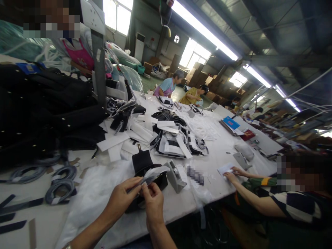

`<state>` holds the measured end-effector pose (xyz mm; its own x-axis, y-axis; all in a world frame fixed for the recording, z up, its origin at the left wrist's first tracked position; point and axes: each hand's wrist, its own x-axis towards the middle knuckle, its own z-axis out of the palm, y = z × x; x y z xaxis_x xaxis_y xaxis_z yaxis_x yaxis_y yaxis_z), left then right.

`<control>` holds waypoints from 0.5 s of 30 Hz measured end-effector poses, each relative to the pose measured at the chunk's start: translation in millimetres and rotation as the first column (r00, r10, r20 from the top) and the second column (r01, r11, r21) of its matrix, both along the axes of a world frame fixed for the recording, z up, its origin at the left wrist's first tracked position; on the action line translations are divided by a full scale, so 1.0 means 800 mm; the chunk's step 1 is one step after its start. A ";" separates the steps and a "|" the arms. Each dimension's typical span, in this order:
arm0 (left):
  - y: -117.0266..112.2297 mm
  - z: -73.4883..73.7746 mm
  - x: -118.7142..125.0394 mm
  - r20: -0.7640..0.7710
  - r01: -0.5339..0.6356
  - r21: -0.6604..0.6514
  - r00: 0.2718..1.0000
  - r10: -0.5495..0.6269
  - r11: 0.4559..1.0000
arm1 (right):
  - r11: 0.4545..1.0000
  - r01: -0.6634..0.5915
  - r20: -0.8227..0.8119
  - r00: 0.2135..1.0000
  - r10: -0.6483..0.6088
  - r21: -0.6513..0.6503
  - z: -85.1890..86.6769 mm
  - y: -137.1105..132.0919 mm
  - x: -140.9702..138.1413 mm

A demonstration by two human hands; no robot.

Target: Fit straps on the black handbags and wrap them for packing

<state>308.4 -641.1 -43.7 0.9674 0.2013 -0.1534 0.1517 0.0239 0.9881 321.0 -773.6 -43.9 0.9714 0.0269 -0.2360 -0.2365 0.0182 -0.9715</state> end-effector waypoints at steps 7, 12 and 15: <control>0.008 0.006 -0.001 -0.037 0.000 0.065 0.999 0.003 0.998 | 0.999 0.014 -0.008 1.000 -0.014 0.038 -0.001 0.002 -0.005; 0.008 0.007 -0.002 -0.040 -0.010 0.084 0.999 0.014 0.996 | 0.997 0.020 -0.042 0.999 -0.017 0.078 0.001 0.005 -0.004; 0.009 0.006 -0.003 -0.034 -0.007 0.091 0.999 0.010 0.996 | 0.995 0.028 -0.070 0.997 -0.021 0.101 0.000 0.006 -0.004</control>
